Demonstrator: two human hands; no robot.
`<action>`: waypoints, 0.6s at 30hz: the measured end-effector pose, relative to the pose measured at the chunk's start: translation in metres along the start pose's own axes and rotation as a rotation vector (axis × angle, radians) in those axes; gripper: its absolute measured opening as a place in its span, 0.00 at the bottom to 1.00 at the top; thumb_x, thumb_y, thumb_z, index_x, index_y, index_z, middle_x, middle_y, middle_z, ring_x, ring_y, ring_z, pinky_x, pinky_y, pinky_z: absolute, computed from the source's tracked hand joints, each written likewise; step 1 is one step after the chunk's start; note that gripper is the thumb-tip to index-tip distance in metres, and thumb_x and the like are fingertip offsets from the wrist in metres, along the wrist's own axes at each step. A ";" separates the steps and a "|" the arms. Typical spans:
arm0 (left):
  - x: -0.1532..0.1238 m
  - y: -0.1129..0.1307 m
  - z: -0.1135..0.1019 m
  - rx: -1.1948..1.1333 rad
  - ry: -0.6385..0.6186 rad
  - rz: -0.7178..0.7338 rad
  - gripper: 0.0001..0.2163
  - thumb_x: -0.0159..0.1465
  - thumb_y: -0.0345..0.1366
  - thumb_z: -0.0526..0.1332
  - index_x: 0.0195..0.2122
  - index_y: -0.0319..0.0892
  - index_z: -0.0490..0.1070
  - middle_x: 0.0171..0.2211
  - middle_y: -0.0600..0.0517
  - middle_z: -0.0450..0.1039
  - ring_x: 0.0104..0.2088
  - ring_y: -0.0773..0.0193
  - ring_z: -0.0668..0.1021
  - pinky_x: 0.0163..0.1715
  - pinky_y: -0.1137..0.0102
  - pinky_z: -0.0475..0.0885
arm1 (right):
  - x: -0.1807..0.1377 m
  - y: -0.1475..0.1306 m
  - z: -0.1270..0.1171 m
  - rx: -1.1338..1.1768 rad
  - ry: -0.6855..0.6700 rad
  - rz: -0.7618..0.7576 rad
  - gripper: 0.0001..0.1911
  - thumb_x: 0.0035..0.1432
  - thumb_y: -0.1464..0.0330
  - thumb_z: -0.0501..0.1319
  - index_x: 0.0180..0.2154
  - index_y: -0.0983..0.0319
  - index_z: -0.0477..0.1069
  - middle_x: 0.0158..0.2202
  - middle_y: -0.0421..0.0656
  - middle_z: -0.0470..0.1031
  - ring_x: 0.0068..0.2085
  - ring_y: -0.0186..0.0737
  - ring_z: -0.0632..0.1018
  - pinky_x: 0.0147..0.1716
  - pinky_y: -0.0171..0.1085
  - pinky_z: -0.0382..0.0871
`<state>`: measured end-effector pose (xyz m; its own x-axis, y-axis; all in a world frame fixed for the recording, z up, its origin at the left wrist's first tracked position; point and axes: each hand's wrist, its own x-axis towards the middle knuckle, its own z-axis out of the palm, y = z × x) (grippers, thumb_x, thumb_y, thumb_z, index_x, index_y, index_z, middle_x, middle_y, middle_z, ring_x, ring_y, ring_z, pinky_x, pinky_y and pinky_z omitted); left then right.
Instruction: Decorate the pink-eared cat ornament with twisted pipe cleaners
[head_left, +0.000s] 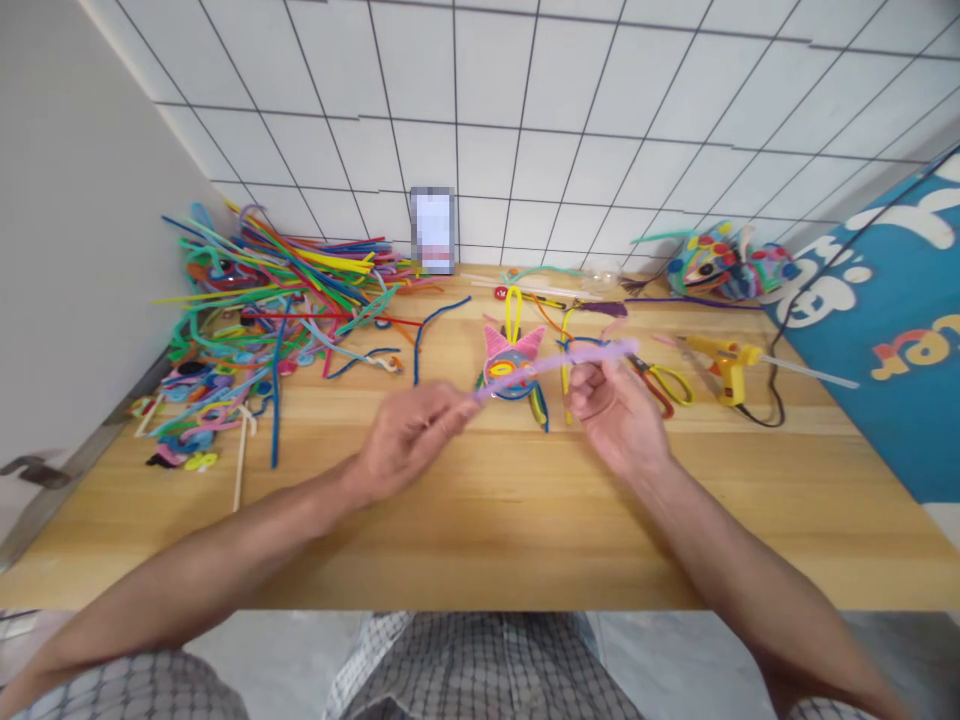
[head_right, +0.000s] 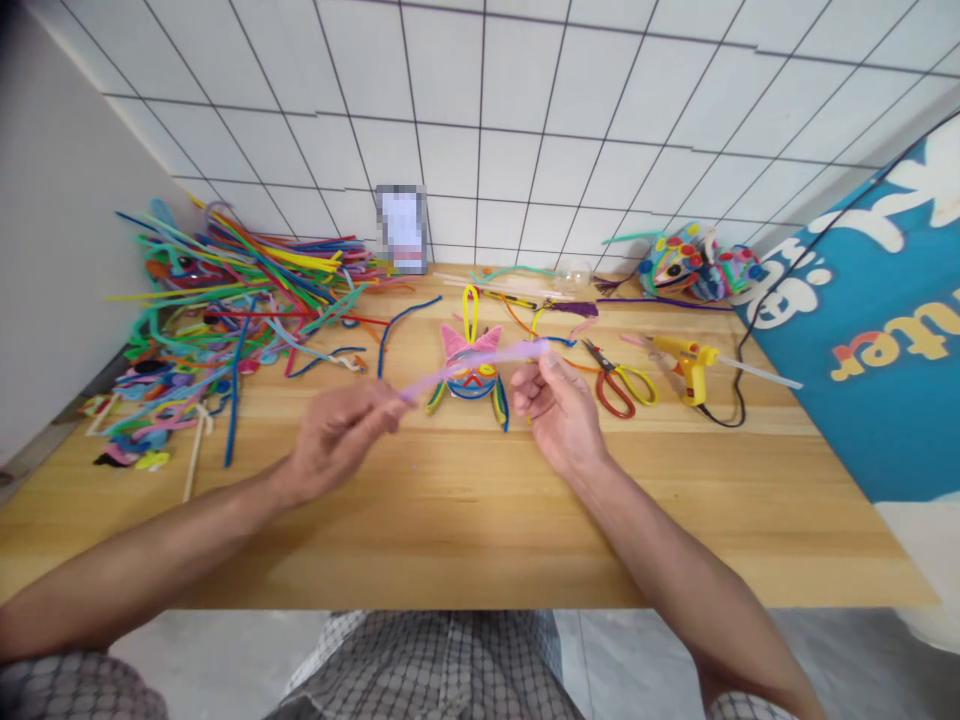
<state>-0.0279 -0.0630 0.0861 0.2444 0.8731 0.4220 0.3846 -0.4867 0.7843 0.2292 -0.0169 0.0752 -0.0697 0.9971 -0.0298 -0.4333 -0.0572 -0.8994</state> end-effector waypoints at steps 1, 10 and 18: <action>0.011 -0.001 -0.010 0.046 0.090 -0.034 0.21 0.73 0.48 0.59 0.25 0.42 0.71 0.24 0.52 0.72 0.27 0.65 0.73 0.31 0.70 0.67 | -0.001 -0.002 0.001 -0.018 -0.004 -0.020 0.18 0.53 0.53 0.74 0.40 0.58 0.81 0.29 0.38 0.77 0.24 0.31 0.73 0.22 0.32 0.68; 0.115 -0.104 -0.059 0.450 0.083 -0.288 0.16 0.70 0.38 0.59 0.25 0.40 0.74 0.25 0.54 0.72 0.28 0.65 0.70 0.33 0.71 0.61 | -0.015 0.029 -0.012 -0.254 -0.120 -0.086 0.13 0.59 0.56 0.72 0.38 0.58 0.81 0.28 0.38 0.78 0.25 0.33 0.74 0.27 0.35 0.69; 0.132 -0.156 -0.069 0.768 -0.008 -0.456 0.15 0.66 0.48 0.68 0.36 0.39 0.82 0.31 0.50 0.77 0.32 0.61 0.70 0.32 0.69 0.55 | -0.016 0.040 -0.029 -0.372 -0.100 -0.091 0.12 0.61 0.57 0.71 0.37 0.59 0.82 0.28 0.39 0.79 0.25 0.34 0.74 0.28 0.35 0.70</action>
<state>-0.1175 0.1302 0.0507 -0.0731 0.9877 0.1385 0.9355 0.0198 0.3528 0.2387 -0.0332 0.0275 -0.1408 0.9866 0.0828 -0.0873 0.0710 -0.9937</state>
